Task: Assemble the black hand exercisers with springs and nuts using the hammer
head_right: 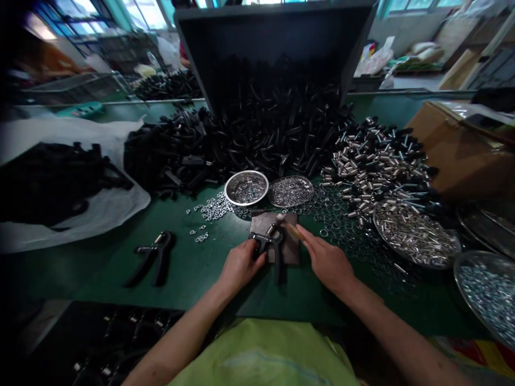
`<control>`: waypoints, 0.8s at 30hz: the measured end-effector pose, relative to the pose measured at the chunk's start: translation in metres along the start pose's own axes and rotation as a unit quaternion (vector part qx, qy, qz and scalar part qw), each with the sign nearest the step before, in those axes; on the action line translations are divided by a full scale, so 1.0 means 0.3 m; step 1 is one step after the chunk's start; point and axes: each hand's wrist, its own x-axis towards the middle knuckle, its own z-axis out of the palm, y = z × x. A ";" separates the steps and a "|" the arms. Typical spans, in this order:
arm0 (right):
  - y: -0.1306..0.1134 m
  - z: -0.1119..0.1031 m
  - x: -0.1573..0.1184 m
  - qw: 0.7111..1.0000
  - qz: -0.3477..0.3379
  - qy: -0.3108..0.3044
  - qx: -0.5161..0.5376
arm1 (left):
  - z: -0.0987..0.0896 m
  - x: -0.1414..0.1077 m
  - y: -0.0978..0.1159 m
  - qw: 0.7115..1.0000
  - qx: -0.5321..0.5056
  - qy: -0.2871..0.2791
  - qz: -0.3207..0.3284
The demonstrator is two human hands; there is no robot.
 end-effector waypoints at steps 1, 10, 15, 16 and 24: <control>0.024 0.012 -0.026 0.999 0.008 0.024 -0.029 | -0.016 -0.002 -0.024 1.000 -0.012 0.006 -0.001; 0.199 0.068 -0.247 0.950 0.036 0.082 -0.298 | -0.320 -0.167 -0.474 0.927 0.149 0.127 -0.318; 0.216 0.062 -0.222 0.955 0.035 0.084 -0.283 | -0.359 -0.243 -0.614 0.908 0.163 0.006 -0.385; 0.219 0.058 -0.213 0.958 0.032 0.090 -0.271 | -0.360 -0.242 -0.614 0.907 0.172 0.005 -0.384; 0.230 -0.015 0.012 0.989 -0.017 0.121 -0.078 | -0.329 0.187 -0.341 0.979 0.099 0.171 -0.042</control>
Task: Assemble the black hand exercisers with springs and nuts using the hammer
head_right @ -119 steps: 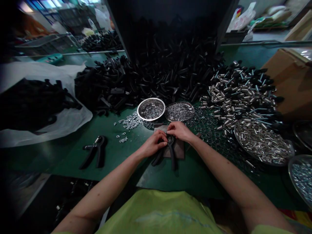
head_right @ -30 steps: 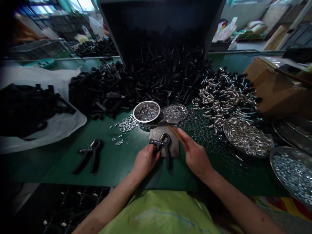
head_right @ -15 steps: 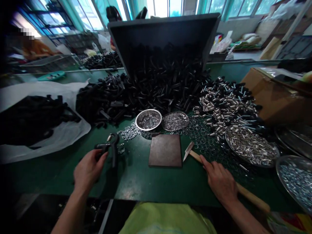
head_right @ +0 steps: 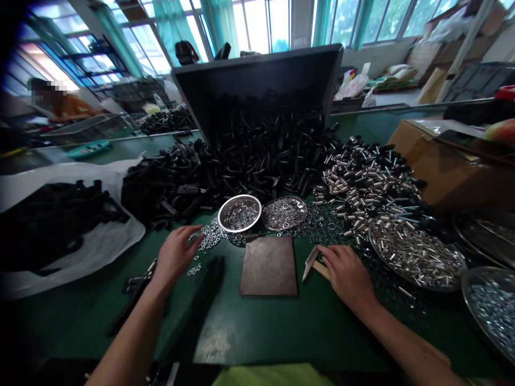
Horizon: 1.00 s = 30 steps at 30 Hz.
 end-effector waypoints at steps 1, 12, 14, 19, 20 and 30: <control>0.003 0.003 0.057 1.000 0.003 -0.004 0.022 | 0.033 0.081 0.066 0.998 -0.023 -0.004 0.053; 0.057 0.145 0.604 0.971 0.174 -0.156 -0.050 | 0.295 0.615 0.472 0.976 0.024 -0.054 0.209; 0.059 0.154 0.631 0.967 0.177 -0.174 -0.057 | 0.317 0.646 0.477 0.976 0.035 -0.057 0.208; 0.043 0.154 0.616 0.962 0.178 -0.196 -0.067 | 0.349 0.682 0.475 0.973 0.049 -0.075 0.213; 0.037 0.153 0.602 0.962 0.179 -0.196 -0.068 | 0.350 0.685 0.475 0.972 0.049 -0.077 0.216; 0.064 0.078 0.514 0.974 0.140 -0.166 -0.062 | 0.368 0.739 0.526 0.975 0.013 -0.030 0.219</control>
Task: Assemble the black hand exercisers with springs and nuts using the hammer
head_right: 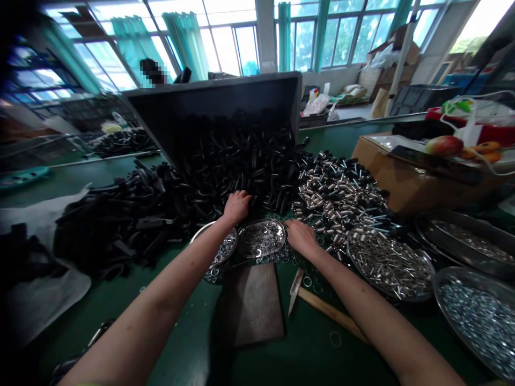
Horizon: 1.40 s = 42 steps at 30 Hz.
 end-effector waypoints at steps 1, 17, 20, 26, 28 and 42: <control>0.021 -0.009 -0.002 1.000 0.002 0.005 -0.005 | 0.006 0.011 0.004 1.000 -0.008 0.006 -0.002; 0.279 -0.044 0.030 0.994 -0.019 -0.007 -0.105 | -0.234 -0.352 -0.027 0.552 -0.754 0.160 -0.319; 0.268 -0.036 0.010 0.997 0.004 0.060 -0.050 | -0.256 -0.598 -0.083 0.566 -0.721 0.144 -0.372; 0.105 -0.027 -0.186 0.962 -0.057 0.111 0.242 | -0.184 -0.973 -0.151 0.834 -0.338 0.069 -0.430; 0.010 -0.019 -0.279 0.934 -0.058 0.064 0.347 | -0.154 -1.007 -0.156 0.864 -0.250 0.049 -0.435; -0.260 0.099 -0.488 0.731 -0.005 -0.148 0.666 | -0.122 -0.902 -0.147 0.907 -0.094 -0.031 -0.408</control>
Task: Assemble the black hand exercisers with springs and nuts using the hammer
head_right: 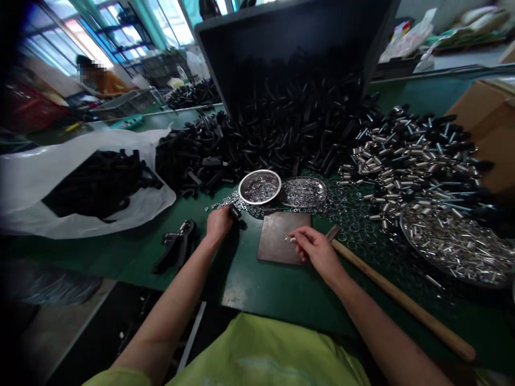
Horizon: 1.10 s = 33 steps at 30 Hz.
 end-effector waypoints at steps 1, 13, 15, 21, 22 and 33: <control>-0.003 0.005 -0.009 0.999 0.012 -0.007 0.040 | -0.011 -0.015 0.007 1.000 0.000 -0.003 0.005; -0.071 0.109 -0.098 0.989 0.022 -0.082 0.124 | -0.052 -0.473 0.255 0.774 -0.576 -0.254 -0.065; -0.067 0.114 -0.100 0.986 0.035 -0.085 0.141 | -0.058 -0.480 0.253 0.772 -0.580 -0.255 -0.053; -0.038 0.097 -0.088 0.999 -0.010 -0.035 0.032 | -0.025 -0.486 0.215 0.854 -0.477 -0.198 0.070; -0.037 0.090 -0.085 0.999 -0.036 -0.018 -0.023 | -0.008 -0.493 0.215 0.854 -0.476 -0.202 0.054; -0.158 0.081 -0.132 0.976 -0.126 0.038 -0.174 | 0.079 -0.533 0.312 0.574 -0.672 -0.420 -0.207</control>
